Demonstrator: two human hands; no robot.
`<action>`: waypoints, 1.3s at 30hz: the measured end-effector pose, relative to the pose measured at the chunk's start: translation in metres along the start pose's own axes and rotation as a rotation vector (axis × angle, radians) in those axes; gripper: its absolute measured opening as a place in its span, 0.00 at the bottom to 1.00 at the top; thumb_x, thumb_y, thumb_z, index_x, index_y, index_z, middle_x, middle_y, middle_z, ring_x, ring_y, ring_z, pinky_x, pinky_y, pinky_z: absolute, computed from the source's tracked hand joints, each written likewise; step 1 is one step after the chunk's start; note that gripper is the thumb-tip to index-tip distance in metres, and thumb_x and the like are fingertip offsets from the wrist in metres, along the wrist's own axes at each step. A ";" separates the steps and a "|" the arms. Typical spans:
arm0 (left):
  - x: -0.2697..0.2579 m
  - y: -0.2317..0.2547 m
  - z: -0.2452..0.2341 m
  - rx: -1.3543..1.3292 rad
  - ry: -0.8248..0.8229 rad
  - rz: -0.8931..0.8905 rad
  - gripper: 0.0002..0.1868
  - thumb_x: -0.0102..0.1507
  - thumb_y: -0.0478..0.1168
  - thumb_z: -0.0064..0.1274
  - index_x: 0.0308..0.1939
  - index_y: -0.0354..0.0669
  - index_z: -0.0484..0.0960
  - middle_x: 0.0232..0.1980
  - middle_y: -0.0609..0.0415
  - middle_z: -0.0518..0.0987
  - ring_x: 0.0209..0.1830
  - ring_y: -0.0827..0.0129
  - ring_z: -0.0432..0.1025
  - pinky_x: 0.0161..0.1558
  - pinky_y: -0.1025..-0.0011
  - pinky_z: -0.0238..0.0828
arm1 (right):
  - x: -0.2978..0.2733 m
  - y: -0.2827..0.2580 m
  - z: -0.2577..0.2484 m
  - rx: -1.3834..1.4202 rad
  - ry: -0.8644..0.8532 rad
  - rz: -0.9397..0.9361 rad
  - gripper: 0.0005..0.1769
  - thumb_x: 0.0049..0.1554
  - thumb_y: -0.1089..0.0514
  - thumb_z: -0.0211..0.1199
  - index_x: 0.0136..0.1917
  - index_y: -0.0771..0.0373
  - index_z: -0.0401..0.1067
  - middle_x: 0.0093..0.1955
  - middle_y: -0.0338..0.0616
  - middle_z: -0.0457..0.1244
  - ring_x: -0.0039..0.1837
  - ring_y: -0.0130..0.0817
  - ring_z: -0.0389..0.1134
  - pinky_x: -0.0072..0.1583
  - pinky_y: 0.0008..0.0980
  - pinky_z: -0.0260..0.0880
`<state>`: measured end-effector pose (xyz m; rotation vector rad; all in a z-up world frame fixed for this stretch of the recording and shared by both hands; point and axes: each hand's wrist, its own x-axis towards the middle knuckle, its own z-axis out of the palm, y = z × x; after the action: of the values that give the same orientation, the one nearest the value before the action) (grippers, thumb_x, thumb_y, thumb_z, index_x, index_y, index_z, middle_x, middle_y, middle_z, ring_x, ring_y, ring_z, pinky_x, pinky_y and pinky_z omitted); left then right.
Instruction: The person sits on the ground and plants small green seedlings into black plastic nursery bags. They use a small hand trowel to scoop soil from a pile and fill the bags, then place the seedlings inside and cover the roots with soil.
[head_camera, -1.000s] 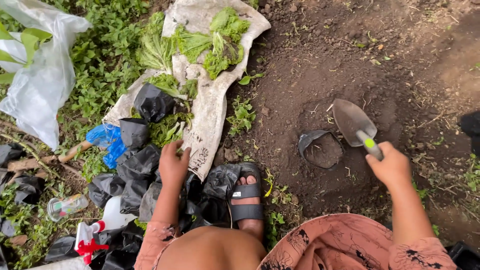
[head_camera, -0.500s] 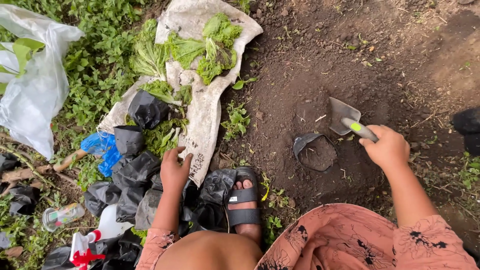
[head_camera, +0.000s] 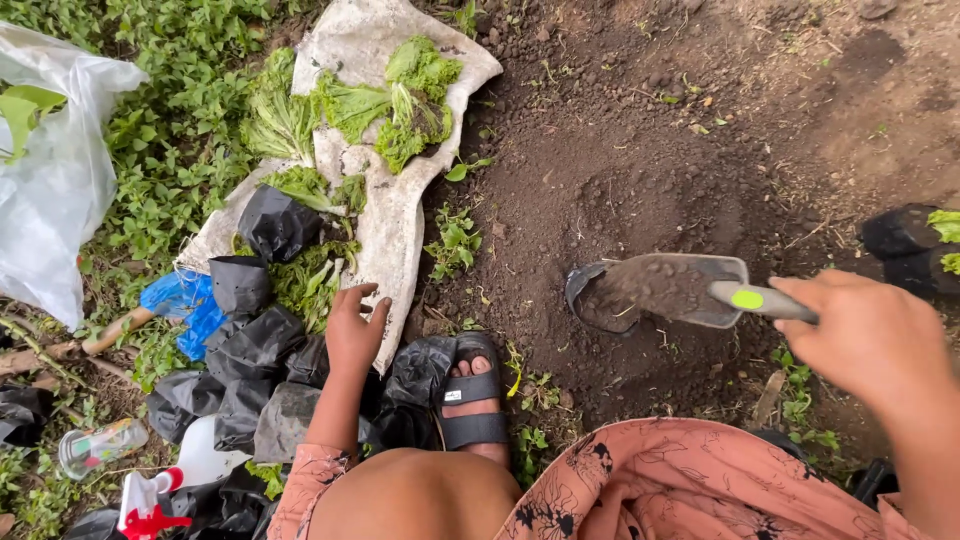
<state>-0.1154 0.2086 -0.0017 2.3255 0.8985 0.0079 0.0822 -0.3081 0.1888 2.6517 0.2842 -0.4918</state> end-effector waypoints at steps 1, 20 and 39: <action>-0.003 0.003 0.000 -0.015 -0.003 -0.004 0.18 0.66 0.49 0.56 0.57 0.49 0.81 0.57 0.54 0.76 0.44 0.64 0.77 0.40 0.59 0.72 | -0.008 -0.005 0.000 -0.091 0.130 -0.061 0.30 0.52 0.42 0.57 0.68 0.22 0.71 0.48 0.18 0.69 0.51 0.30 0.77 0.55 0.34 0.82; -0.029 -0.029 0.009 0.028 -0.029 0.011 0.17 0.66 0.51 0.54 0.56 0.52 0.82 0.57 0.53 0.78 0.45 0.58 0.78 0.39 0.56 0.73 | 0.102 -0.085 0.176 0.662 0.521 -0.131 0.34 0.60 0.42 0.68 0.68 0.71 0.77 0.58 0.65 0.68 0.65 0.58 0.64 0.65 0.50 0.64; 0.061 -0.126 -0.028 0.391 -0.067 -0.186 0.36 0.56 0.32 0.57 0.68 0.51 0.67 0.63 0.40 0.63 0.49 0.36 0.68 0.43 0.47 0.71 | 0.078 -0.163 0.046 0.434 -0.118 -0.309 0.38 0.52 0.52 0.70 0.76 0.46 0.66 0.67 0.45 0.64 0.56 0.51 0.72 0.54 0.52 0.75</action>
<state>-0.1509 0.3317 -0.0635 2.5653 1.1634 -0.3507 0.0961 -0.1750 0.0592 2.9910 0.6182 -0.8937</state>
